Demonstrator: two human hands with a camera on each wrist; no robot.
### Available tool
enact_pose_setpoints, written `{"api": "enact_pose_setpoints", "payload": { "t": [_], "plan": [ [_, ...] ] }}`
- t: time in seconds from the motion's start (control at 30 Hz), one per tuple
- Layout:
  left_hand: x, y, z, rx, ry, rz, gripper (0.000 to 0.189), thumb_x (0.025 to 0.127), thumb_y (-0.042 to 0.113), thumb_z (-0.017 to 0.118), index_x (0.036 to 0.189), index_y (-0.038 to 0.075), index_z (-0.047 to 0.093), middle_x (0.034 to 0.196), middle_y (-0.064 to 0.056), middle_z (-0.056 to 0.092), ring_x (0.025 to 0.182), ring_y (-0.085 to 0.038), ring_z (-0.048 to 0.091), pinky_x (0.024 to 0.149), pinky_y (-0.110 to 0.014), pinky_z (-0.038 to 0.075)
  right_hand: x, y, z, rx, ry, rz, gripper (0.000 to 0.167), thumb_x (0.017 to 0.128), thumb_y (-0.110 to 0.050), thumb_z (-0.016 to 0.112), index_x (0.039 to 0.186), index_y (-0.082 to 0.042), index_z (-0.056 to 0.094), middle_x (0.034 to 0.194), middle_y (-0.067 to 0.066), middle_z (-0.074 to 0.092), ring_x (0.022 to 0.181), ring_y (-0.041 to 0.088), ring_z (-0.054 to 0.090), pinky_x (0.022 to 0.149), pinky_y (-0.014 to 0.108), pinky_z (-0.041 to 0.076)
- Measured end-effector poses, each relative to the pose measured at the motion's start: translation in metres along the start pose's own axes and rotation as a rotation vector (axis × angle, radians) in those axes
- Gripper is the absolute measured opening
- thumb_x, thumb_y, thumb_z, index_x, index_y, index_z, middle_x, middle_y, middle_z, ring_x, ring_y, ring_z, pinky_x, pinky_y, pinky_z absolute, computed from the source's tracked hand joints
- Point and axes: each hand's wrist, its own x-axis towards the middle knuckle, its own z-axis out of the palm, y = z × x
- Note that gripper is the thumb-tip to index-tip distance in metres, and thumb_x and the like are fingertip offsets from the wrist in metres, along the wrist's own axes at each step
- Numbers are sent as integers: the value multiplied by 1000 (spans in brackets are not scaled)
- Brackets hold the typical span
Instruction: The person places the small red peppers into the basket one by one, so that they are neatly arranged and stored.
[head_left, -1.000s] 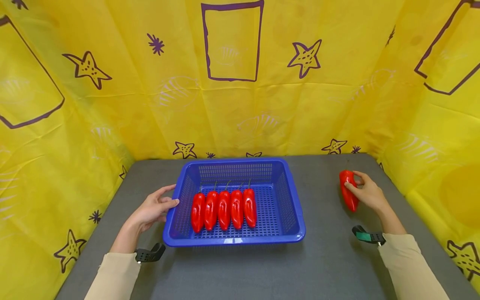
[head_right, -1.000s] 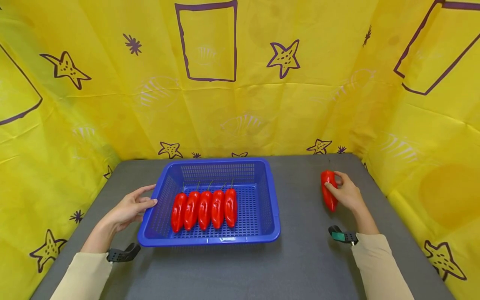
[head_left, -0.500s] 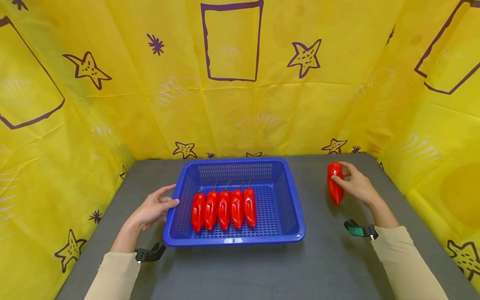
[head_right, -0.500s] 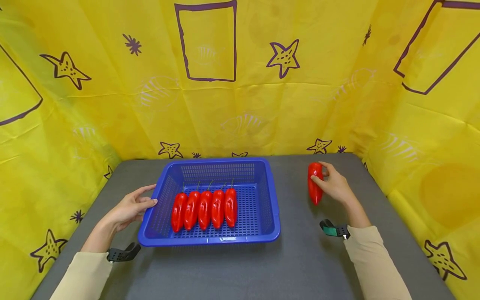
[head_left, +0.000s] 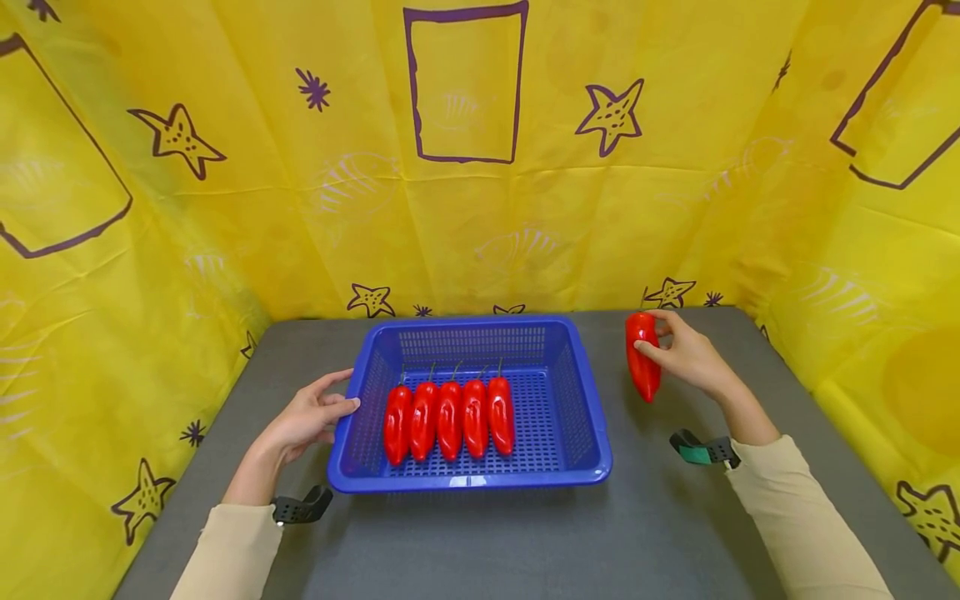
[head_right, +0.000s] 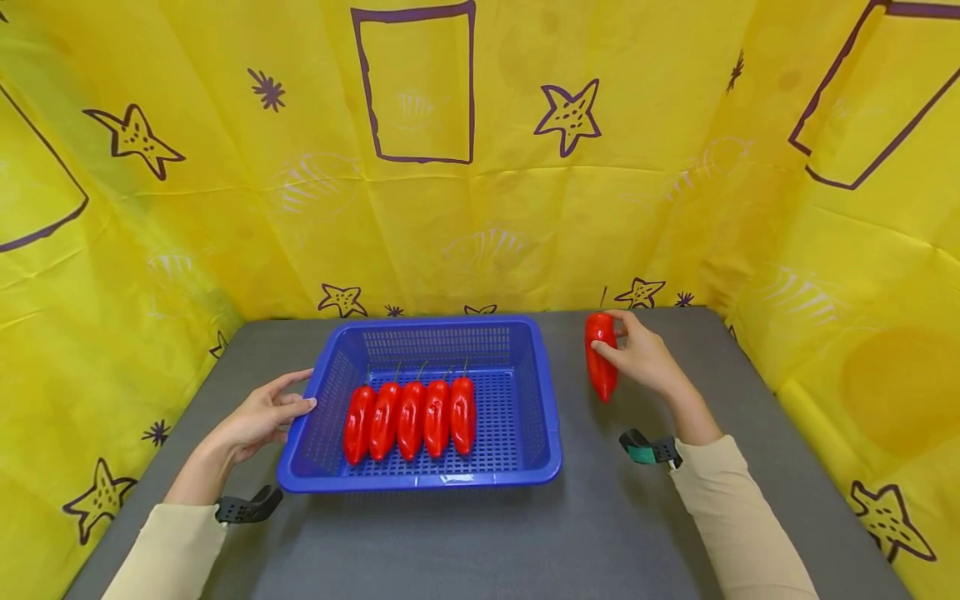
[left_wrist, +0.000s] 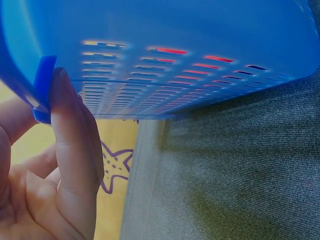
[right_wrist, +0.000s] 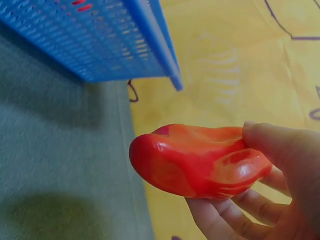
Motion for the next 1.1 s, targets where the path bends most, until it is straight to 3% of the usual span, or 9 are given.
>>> {"api": "enact_pose_setpoints", "payload": {
  "t": [0.5,0.8,1.1],
  "plan": [
    [-1,1,1,-5,2,-4,72,89,21,62,146,13,19,100,-16,63,81,-27,67,69,-46,56,20,-42,5,27,-18,-68,66,88,-34,61,137,-1,31,117,28,52,91,35,62,64,34,56],
    [-2,1,0,-7,5,-9,73,89,21,62,146,14,18,100,-16,64,81,-27,67,69,-46,56,32,-66,18,88,-72,-118,64,88,-26,63,135,1,30,114,26,51,74,24,60,60,30,55],
    [-2,1,0,-11,-3,-11,73,89,22,62,146,14,18,101,-17,63,80,-29,67,68,-47,56,35,-88,37,62,-100,-136,62,87,-20,62,135,4,30,111,28,55,85,33,62,64,34,55]
  ]
}}
